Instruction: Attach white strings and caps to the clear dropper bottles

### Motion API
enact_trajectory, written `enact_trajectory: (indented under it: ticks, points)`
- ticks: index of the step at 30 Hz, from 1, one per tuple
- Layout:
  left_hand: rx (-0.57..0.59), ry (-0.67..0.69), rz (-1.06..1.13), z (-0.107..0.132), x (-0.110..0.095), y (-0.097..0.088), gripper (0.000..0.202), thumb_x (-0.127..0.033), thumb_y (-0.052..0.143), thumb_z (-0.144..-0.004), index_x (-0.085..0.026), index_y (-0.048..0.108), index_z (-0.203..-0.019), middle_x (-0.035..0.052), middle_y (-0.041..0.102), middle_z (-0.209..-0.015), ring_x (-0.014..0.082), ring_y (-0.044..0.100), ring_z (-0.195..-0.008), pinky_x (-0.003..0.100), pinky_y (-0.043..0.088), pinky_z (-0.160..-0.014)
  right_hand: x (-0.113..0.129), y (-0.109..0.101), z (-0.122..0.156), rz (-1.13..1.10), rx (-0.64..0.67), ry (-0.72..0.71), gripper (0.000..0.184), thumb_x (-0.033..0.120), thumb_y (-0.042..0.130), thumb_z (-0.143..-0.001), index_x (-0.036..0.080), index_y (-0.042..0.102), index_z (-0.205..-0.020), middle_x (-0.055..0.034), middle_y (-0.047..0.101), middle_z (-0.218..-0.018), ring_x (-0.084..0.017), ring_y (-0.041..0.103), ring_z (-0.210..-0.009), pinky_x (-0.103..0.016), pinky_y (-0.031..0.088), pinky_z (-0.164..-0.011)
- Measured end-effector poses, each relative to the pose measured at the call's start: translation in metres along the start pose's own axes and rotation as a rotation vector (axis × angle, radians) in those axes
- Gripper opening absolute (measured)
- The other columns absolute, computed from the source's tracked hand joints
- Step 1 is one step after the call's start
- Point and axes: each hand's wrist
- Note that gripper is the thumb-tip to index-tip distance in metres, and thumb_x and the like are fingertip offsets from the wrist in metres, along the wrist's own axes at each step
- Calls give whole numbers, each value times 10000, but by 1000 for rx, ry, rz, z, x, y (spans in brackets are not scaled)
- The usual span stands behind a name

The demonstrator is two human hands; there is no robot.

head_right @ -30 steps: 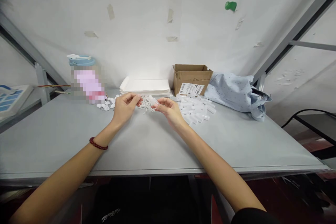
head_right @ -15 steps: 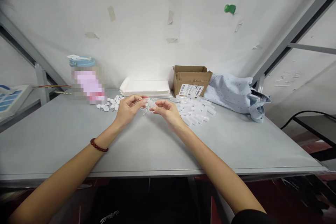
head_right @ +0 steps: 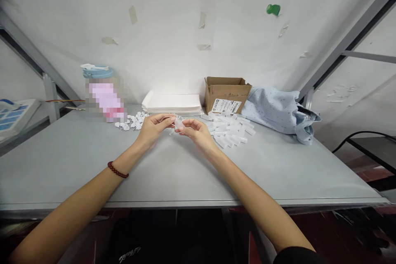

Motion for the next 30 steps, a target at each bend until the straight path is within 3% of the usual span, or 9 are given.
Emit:
enact_trajectory:
  ticks: [16,23,27,30]
  points:
    - [207,-60,-24,1,-2,-2,218,-398,710,-698,-190,725,-761,28,689,-766,152,613,-697,280,515,-680,-1,8,6,42,6,-27,267,277,766,-646,187,599,-834,-9,669,-818,-192,684,-802,-384,483,-834]
    - [275,26,-228,0,-2,-7,216,-399,649,-757,-206,745,-769,49,713,-848,185,616,-767,278,491,-663,-5,14,11,248,-135,-143,390,269,724,-676,251,497,-993,14,649,-827,-176,675,-729,-362,500,-741]
    - [315,77,-295,1,-3,-7,235,-413,618,-792,-214,741,-765,40,697,-795,187,606,-785,278,467,-685,-12,14,12,422,-115,-249,315,264,648,-748,264,576,-1055,-8,660,-869,-186,667,-737,-360,492,-733]
    - [357,48,-281,-1,-2,-8,235,-421,636,-777,-214,744,-803,44,694,-795,186,601,-768,286,467,-690,-12,12,11,412,-81,-243,303,280,639,-761,264,639,-1063,-7,679,-847,-192,658,-744,-382,490,-779]
Point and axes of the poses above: each hand's wrist, its own z-axis away from the middle knuckle, its own y-axis out of the palm, x = y × z
